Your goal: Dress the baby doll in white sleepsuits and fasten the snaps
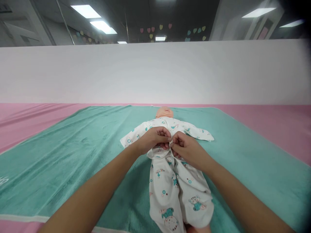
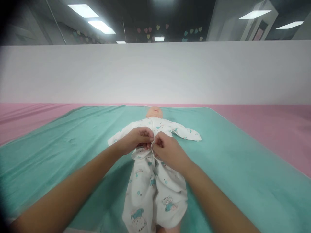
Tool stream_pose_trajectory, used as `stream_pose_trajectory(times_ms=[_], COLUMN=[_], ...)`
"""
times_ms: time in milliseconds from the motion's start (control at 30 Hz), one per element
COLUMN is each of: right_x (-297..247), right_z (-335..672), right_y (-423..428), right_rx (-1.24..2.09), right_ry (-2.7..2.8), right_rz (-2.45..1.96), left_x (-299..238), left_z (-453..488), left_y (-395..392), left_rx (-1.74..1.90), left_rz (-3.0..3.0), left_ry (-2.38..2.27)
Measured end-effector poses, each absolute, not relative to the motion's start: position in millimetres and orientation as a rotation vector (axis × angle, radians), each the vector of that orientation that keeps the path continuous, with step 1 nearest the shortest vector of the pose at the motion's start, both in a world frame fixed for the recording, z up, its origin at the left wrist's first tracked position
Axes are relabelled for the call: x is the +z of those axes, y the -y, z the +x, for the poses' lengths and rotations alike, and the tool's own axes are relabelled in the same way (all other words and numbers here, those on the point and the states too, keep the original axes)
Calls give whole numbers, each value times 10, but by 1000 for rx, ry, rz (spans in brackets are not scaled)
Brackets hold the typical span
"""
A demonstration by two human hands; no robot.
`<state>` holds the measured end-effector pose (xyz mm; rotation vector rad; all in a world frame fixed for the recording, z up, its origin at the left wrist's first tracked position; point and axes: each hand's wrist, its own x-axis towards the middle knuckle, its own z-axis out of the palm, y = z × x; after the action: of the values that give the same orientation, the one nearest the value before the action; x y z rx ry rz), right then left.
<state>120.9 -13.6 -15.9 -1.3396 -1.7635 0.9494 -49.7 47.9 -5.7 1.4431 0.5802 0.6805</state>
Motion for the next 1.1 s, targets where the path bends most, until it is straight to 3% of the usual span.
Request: stream_pose_trajectory(times_ms=[400,1100], right_x=[-166,-166], right_z=[1176,1175], right_y=[159,161], right_rx=[780,765], right_ry=[1832,1827], right_rz=[-1425,-1427], left_x=[-76,-73], left_z=[-491,-490], left_y=[-481,-478], left_rx=[688,682], left_rz=[1451,1456], left_ry=[-589,-582])
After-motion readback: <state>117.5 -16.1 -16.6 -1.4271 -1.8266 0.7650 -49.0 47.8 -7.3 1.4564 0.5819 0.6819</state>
